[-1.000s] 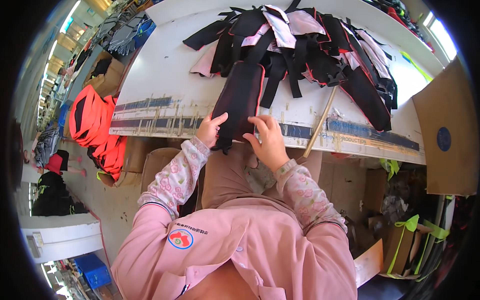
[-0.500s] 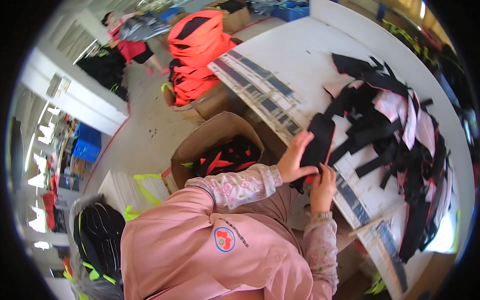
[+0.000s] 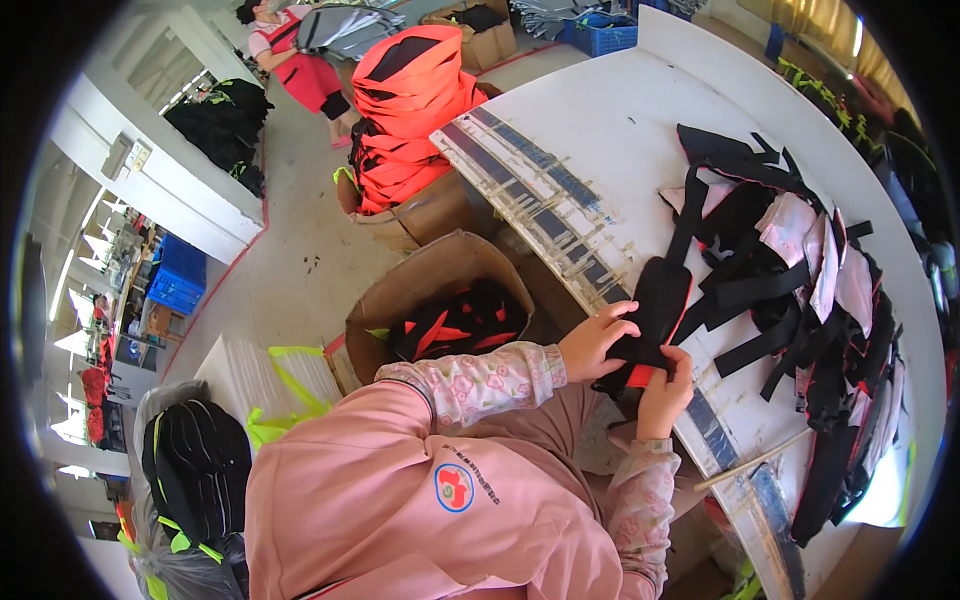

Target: Assembling, folding, and organizing fabric straps and textile components in a factory setting.

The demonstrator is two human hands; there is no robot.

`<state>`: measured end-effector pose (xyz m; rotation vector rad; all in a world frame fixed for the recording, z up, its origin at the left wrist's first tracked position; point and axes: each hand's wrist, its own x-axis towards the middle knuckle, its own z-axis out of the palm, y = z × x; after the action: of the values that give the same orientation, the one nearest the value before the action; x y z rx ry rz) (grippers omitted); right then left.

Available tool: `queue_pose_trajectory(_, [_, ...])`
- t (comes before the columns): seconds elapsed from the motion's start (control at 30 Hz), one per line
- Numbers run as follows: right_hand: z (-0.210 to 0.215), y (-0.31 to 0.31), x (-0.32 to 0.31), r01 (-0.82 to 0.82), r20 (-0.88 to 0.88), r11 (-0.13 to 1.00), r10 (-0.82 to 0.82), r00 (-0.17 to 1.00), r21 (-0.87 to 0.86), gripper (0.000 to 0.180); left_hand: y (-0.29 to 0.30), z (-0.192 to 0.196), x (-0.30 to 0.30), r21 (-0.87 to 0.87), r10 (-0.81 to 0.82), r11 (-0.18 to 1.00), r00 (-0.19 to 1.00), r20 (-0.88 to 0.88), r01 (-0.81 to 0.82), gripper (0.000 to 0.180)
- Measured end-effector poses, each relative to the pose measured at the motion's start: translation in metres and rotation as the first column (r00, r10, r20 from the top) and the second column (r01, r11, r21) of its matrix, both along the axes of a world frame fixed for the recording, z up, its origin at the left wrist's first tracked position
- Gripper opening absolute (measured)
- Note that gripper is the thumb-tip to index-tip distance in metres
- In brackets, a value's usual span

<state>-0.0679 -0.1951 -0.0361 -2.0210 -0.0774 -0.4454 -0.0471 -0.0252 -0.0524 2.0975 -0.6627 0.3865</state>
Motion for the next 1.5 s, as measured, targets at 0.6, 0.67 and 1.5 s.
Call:
queue_pose_trajectory(0.6, [0.031,-0.003,-0.01,0.067,0.192,0.984,-0.035,0.981,-0.163,0.009,-0.019,0.022,-0.002,-0.86,-0.749,0.313,0.451,-0.485,-0.404,0.024])
queue_pose_trajectory(0.67, [0.034,0.001,-0.004,0.086,0.222,0.984,-0.049,0.974,-0.159,0.012,-0.017,0.031,-0.004,-0.879,-0.864,0.168,0.364,-0.349,-0.445,0.022])
queue_pose_trajectory(1.5, [0.077,0.002,-0.009,-0.142,0.083,0.231,0.247,0.966,0.963,0.015,-0.037,0.053,0.014,-0.805,-0.546,0.58,0.673,-0.499,-0.126,0.017])
